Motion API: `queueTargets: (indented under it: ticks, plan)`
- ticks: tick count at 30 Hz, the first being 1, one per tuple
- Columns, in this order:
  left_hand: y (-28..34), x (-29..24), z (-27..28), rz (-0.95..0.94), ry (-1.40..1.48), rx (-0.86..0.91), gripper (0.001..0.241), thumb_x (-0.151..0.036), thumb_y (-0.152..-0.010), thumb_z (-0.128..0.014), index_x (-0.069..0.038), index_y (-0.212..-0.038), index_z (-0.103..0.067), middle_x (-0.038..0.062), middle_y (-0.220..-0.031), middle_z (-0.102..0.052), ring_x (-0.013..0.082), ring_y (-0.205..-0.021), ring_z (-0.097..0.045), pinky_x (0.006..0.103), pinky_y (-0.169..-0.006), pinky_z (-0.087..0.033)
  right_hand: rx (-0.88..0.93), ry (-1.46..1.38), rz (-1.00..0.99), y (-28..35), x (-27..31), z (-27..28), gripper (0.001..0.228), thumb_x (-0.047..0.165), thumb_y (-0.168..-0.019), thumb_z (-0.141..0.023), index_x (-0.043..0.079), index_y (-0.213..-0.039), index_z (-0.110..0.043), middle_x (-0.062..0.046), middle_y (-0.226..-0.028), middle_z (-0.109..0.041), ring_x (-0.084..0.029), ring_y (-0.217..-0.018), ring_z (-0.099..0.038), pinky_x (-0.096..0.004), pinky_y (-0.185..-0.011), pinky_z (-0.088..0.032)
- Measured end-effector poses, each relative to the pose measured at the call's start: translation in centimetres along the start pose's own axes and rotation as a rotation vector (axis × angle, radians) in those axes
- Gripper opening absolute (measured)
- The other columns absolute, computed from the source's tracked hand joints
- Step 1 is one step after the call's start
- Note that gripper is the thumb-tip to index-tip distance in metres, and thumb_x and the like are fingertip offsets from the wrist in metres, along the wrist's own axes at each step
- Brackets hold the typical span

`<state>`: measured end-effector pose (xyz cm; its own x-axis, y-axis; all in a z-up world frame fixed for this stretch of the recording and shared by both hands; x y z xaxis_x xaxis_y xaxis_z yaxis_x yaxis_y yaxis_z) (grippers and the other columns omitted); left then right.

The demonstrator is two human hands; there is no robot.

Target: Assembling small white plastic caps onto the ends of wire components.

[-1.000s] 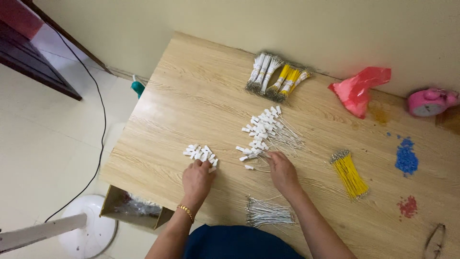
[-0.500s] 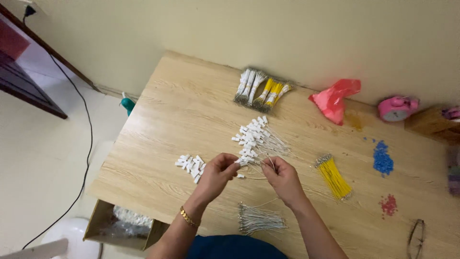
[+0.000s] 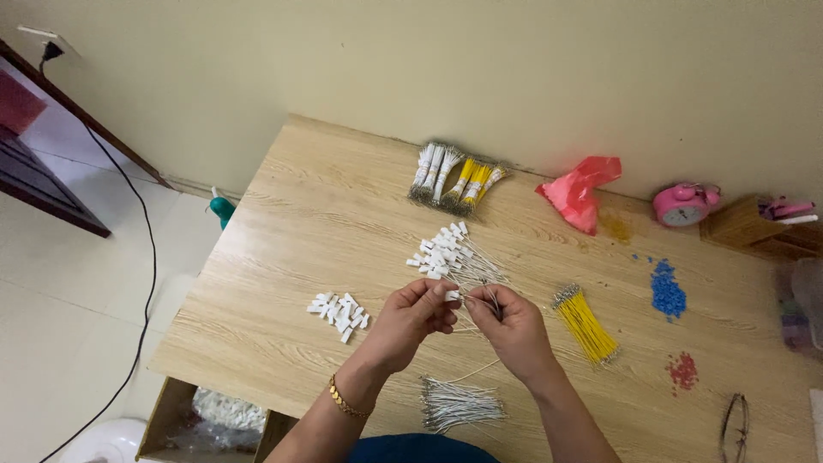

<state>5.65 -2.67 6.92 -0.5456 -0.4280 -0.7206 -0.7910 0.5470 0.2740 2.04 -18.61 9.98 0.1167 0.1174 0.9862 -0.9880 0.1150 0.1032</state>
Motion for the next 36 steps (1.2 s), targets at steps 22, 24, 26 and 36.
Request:
queueTargets:
  ticks: [22, 24, 26, 36]
  plan:
    - [0.4, 0.2, 0.0, 0.069, 0.243, -0.016, 0.025, -0.022, -0.101, -0.063, 0.000, -0.112, -0.067, 0.013, -0.098, -0.075, 0.0219, -0.084, -0.075, 0.0362, -0.074, -0.063, -0.068, 0.322, 0.057, 1.0, 5.5, 0.1, 0.017, 0.018, -0.091, -0.074, 0.003, -0.093, -0.068, -0.001, -0.078, -0.065, -0.007, -0.068, -0.057, -0.025, -0.060, -0.051]
    - [0.3, 0.1, 0.2, 0.060, 0.205, -0.031, 0.024, -0.021, -0.101, -0.064, 0.000, -0.110, -0.067, 0.012, -0.097, -0.075, 0.0218, -0.083, -0.075, 0.0367, -0.074, -0.064, -0.036, 0.289, 0.077, 1.0, 5.5, -0.1, 0.016, 0.018, -0.093, -0.072, 0.003, -0.095, -0.067, -0.001, -0.081, -0.064, -0.007, -0.071, -0.057, -0.025, -0.062, -0.050]
    - [0.3, 0.0, 0.4, 0.061, 0.195, -0.043, 0.023, -0.021, -0.100, -0.065, 0.000, -0.109, -0.067, 0.012, -0.096, -0.075, 0.0218, -0.083, -0.074, 0.0368, -0.074, -0.063, -0.015, 0.249, 0.062, 0.9, 4.5, -0.3, 0.016, 0.018, -0.094, -0.071, 0.003, -0.097, -0.067, -0.001, -0.082, -0.064, -0.007, -0.073, -0.057, -0.025, -0.063, -0.050]
    - [-0.4, 2.4, 1.8, 0.117, 0.168, -0.132, 0.022, -0.021, -0.100, -0.066, -0.001, -0.106, -0.066, 0.013, -0.092, -0.074, 0.0221, -0.083, -0.074, 0.0360, -0.074, -0.063, -0.006, 0.387, 0.060, 0.4, 2.7, -1.9, 0.018, 0.020, -0.097, -0.064, 0.002, -0.101, -0.064, -0.008, -0.088, -0.069, -0.017, -0.077, -0.067, -0.033, -0.068, -0.054]
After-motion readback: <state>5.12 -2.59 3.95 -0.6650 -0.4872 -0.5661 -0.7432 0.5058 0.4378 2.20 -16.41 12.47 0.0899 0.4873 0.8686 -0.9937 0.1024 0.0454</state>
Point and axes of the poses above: each hand's wrist, its own y-axis away from the middle knuckle, its own z-axis out of the back of the hand, x = y × z, the point moved 8 cm from there along -y, towards the middle knuckle
